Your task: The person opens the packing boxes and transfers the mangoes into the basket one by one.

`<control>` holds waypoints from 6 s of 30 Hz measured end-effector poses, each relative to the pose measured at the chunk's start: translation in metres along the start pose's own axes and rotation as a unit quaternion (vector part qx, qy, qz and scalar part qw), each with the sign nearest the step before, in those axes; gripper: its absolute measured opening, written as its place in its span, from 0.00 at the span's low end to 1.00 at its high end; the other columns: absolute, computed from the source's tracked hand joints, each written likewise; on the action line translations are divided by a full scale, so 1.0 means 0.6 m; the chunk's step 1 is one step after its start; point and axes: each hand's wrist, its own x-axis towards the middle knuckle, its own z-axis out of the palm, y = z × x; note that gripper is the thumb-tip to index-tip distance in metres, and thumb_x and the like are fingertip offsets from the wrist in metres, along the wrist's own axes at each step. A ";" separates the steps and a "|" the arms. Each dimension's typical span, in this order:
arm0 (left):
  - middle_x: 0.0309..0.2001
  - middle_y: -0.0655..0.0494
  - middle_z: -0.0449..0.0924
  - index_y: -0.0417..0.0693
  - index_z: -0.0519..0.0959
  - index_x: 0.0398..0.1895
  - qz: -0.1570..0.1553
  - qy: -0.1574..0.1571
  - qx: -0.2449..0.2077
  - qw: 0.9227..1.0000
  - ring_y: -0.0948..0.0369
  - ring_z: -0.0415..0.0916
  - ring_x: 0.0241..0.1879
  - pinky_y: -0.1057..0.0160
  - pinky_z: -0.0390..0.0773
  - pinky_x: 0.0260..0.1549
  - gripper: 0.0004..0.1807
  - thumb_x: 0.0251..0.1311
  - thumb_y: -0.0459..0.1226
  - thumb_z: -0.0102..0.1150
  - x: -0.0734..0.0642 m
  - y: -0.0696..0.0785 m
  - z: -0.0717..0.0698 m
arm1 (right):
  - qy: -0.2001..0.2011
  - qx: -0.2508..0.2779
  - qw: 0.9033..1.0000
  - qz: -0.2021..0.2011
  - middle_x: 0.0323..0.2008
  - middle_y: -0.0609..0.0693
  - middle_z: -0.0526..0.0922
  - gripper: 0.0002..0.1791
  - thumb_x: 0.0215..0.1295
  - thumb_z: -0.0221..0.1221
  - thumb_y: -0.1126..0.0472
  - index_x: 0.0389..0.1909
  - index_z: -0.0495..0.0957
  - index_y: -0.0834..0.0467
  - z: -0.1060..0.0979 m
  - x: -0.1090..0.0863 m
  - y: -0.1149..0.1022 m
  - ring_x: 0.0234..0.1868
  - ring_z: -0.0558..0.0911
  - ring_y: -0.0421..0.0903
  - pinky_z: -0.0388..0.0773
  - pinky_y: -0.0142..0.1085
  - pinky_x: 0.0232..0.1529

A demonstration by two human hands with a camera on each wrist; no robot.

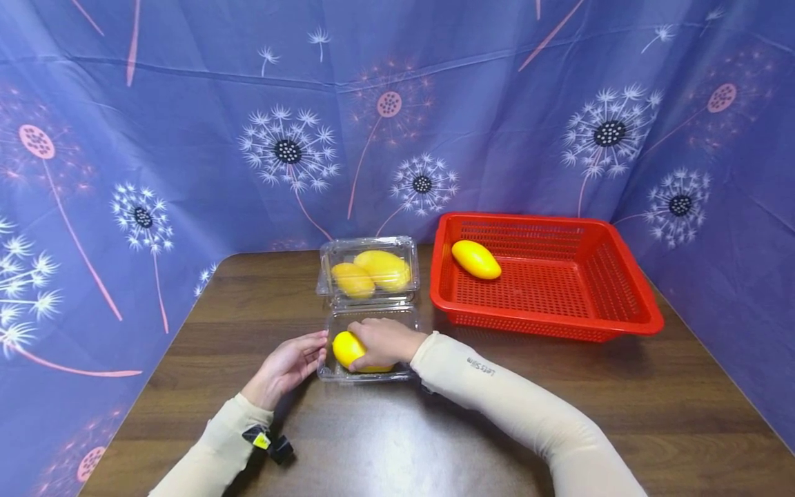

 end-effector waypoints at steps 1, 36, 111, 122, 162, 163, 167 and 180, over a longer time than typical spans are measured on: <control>0.25 0.61 0.80 0.32 0.69 0.56 0.000 0.000 0.000 1.000 0.68 0.76 0.25 0.75 0.80 0.30 0.15 0.67 0.26 0.49 0.000 0.000 0.000 | -0.001 -0.001 1.000 0.002 0.50 0.52 0.82 0.40 0.54 0.66 0.40 0.63 0.70 0.57 0.000 0.001 -0.001 0.45 0.80 0.45 0.79 0.40 0.44; 0.26 0.61 0.80 0.36 0.73 0.50 0.004 -0.003 -0.002 1.000 0.68 0.76 0.25 0.75 0.80 0.30 0.11 0.66 0.26 0.49 -0.006 -0.001 0.000 | 0.013 0.021 1.000 -0.001 0.49 0.51 0.84 0.39 0.50 0.70 0.43 0.60 0.72 0.59 -0.010 0.004 -0.005 0.42 0.81 0.45 0.78 0.37 0.43; 0.25 0.61 0.77 0.43 0.77 0.39 0.006 0.004 -0.011 1.000 0.69 0.74 0.25 0.76 0.79 0.30 0.08 0.66 0.25 0.49 -0.007 -0.002 0.008 | 0.110 0.082 0.985 0.102 0.46 0.52 0.82 0.39 0.50 0.70 0.44 0.62 0.71 0.55 -0.262 -0.089 0.099 0.40 0.79 0.48 0.81 0.39 0.38; 0.25 0.61 0.77 0.43 0.77 0.38 0.006 0.009 -0.009 1.000 0.68 0.74 0.25 0.76 0.78 0.30 0.09 0.66 0.24 0.48 -0.004 -0.003 0.007 | 0.127 0.074 0.983 0.111 0.47 0.55 0.82 0.36 0.53 0.69 0.45 0.60 0.73 0.58 -0.280 -0.105 0.134 0.40 0.79 0.50 0.80 0.41 0.39; 0.25 0.61 0.78 0.39 0.75 0.47 0.002 0.006 -0.002 1.000 0.69 0.75 0.25 0.75 0.79 0.30 0.09 0.66 0.26 0.49 0.001 -0.002 -0.002 | 0.137 0.059 0.961 0.232 0.51 0.67 0.78 0.47 0.57 0.63 0.35 0.66 0.65 0.64 -0.301 -0.135 0.280 0.42 0.78 0.55 0.77 0.44 0.38; 0.25 0.61 0.78 0.37 0.74 0.49 0.003 0.006 -0.001 1.000 0.69 0.75 0.25 0.75 0.79 0.30 0.11 0.66 0.26 0.49 0.001 -0.002 -0.003 | 0.134 0.057 0.961 0.236 0.51 0.67 0.78 0.47 0.57 0.63 0.35 0.66 0.64 0.65 -0.300 -0.135 0.284 0.42 0.78 0.55 0.77 0.44 0.37; 0.25 0.62 0.78 0.34 0.70 0.54 0.005 0.002 0.002 1.000 0.69 0.75 0.25 0.75 0.79 0.30 0.14 0.66 0.26 0.49 0.003 0.000 -0.004 | 0.129 0.049 0.959 0.249 0.52 0.69 0.77 0.48 0.57 0.62 0.34 0.66 0.63 0.67 -0.295 -0.137 0.303 0.42 0.78 0.57 0.77 0.47 0.38; 0.25 0.62 0.78 0.33 0.69 0.57 -0.001 0.000 0.002 1.000 0.69 0.75 0.25 0.76 0.79 0.30 0.16 0.67 0.26 0.48 0.002 0.000 -0.001 | 0.111 0.052 0.955 0.269 0.51 0.72 0.76 0.46 0.59 0.63 0.39 0.64 0.64 0.71 -0.263 -0.134 0.369 0.43 0.76 0.60 0.78 0.45 0.36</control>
